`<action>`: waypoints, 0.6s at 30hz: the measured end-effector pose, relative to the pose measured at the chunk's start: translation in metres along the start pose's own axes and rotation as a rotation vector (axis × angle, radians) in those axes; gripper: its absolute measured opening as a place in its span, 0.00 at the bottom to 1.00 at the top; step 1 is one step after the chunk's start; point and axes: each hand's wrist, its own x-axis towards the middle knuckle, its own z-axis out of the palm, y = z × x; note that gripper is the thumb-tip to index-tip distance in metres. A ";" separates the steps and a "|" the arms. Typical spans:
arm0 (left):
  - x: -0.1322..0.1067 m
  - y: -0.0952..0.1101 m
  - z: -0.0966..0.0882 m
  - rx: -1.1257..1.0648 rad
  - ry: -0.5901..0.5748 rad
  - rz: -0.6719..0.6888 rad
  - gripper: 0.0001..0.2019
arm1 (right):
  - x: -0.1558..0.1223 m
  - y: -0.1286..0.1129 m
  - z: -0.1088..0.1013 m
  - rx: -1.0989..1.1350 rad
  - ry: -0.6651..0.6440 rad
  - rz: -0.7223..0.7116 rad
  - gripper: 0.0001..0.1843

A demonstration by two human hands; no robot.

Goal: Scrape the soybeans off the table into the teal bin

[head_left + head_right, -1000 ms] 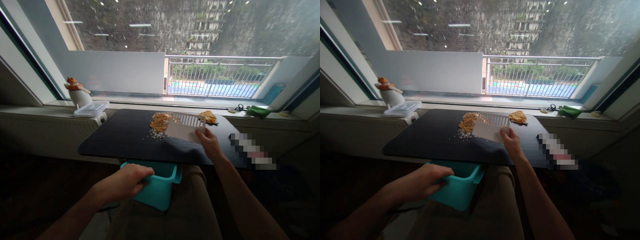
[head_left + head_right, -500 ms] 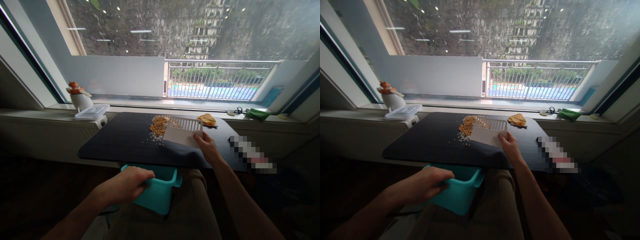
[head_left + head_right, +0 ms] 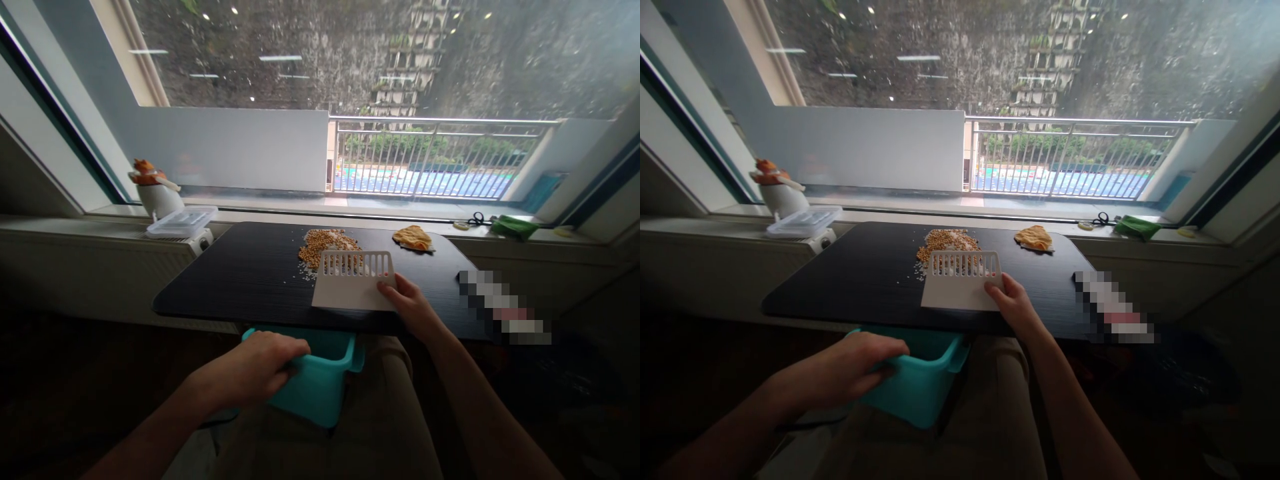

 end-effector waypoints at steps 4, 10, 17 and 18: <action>0.000 0.001 0.000 -0.007 -0.005 0.003 0.07 | 0.003 -0.006 -0.001 -0.012 -0.021 0.010 0.18; 0.000 0.003 -0.002 -0.016 0.005 0.003 0.06 | 0.033 -0.012 -0.002 -0.009 0.354 -0.184 0.17; 0.004 0.005 -0.004 0.012 0.003 0.008 0.06 | 0.050 -0.006 0.002 -0.062 0.351 -0.212 0.17; 0.004 0.006 -0.004 0.011 0.000 0.006 0.06 | 0.052 -0.004 0.004 -0.070 0.346 -0.215 0.17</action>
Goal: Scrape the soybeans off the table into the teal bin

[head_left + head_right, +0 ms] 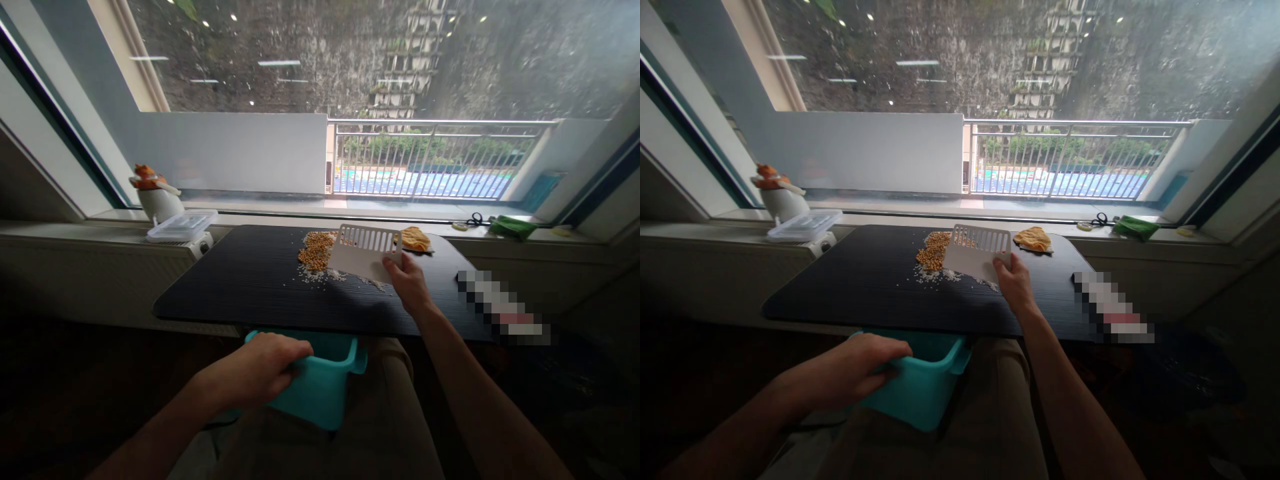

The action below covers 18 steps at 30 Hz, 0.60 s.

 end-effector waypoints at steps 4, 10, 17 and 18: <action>0.000 0.002 -0.002 -0.008 -0.013 -0.011 0.07 | 0.007 0.011 0.008 -0.018 -0.013 0.000 0.17; 0.000 0.000 -0.001 -0.008 -0.002 -0.003 0.07 | 0.011 0.020 0.009 -0.016 -0.025 0.043 0.18; 0.000 -0.002 0.002 -0.010 0.008 0.006 0.07 | 0.010 0.018 -0.002 0.014 -0.011 0.062 0.19; 0.000 -0.002 0.002 -0.010 0.008 0.005 0.07 | 0.010 0.018 -0.001 0.015 -0.007 0.063 0.19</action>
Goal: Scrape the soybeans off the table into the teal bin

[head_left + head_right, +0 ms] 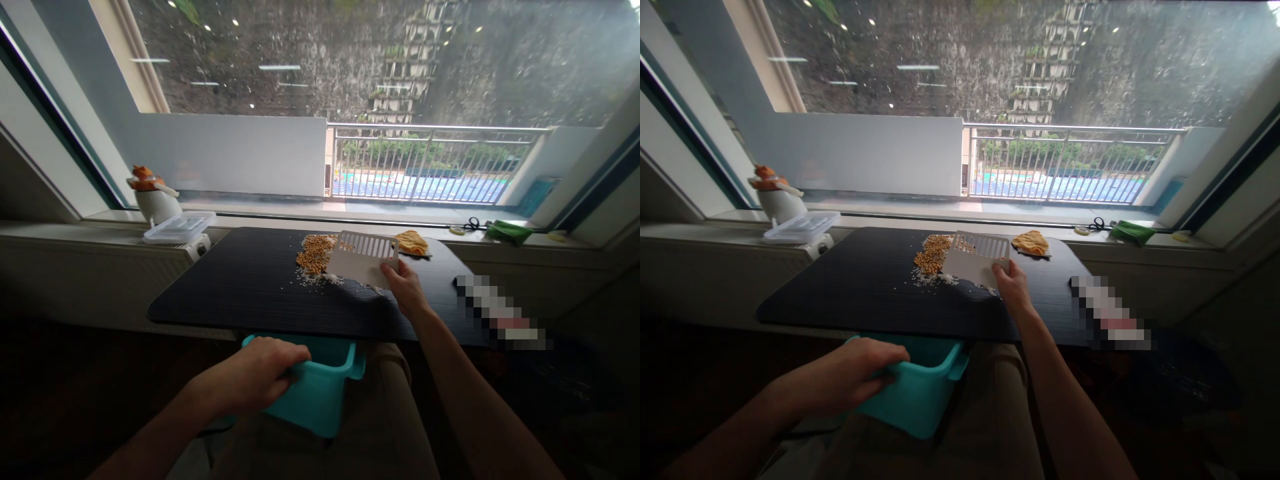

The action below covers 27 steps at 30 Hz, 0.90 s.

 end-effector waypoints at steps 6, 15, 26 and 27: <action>0.003 0.000 0.000 0.001 -0.007 -0.008 0.07 | -0.003 0.002 0.007 0.033 -0.027 0.037 0.18; 0.002 0.001 0.000 -0.002 -0.013 -0.007 0.07 | -0.019 -0.016 -0.002 0.075 -0.057 0.091 0.17; 0.003 0.001 0.001 0.015 -0.014 -0.005 0.07 | -0.036 -0.015 -0.012 0.082 -0.189 0.123 0.19; 0.003 0.001 0.001 0.016 -0.015 -0.006 0.07 | -0.038 -0.016 -0.013 0.080 -0.201 0.128 0.19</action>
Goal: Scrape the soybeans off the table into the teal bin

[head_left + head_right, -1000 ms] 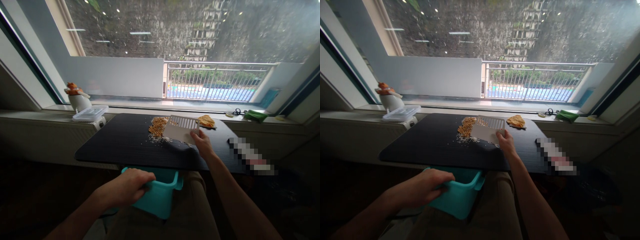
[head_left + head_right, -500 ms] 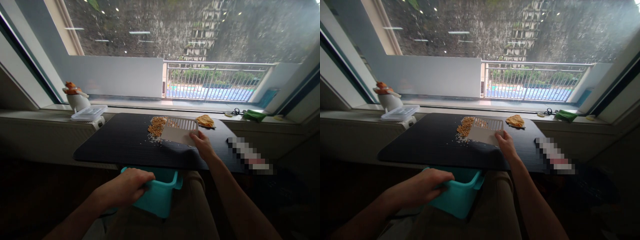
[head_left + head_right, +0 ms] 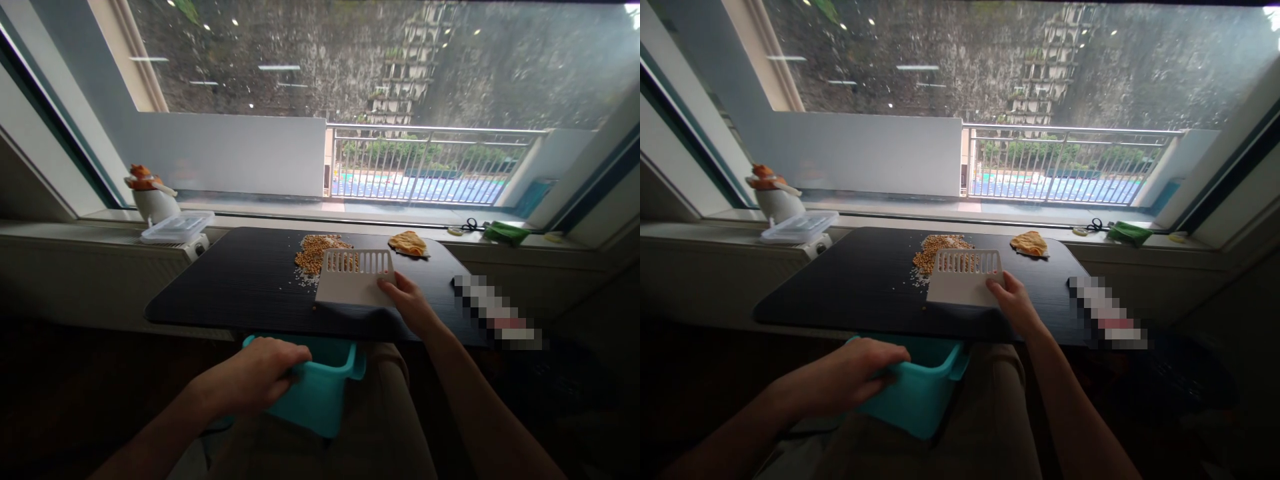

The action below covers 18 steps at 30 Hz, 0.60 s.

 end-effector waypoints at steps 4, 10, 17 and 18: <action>0.000 0.001 -0.001 0.000 -0.007 -0.002 0.07 | -0.011 -0.004 0.000 -0.033 -0.136 0.051 0.22; 0.001 0.002 -0.002 -0.016 -0.010 0.000 0.08 | -0.004 -0.003 0.000 -0.006 -0.030 0.004 0.22; -0.001 0.004 -0.003 -0.022 -0.009 0.001 0.08 | 0.024 0.004 0.015 -0.046 0.166 -0.113 0.19; -0.001 0.004 -0.003 -0.023 -0.010 0.000 0.08 | 0.026 0.004 0.017 -0.055 0.172 -0.122 0.18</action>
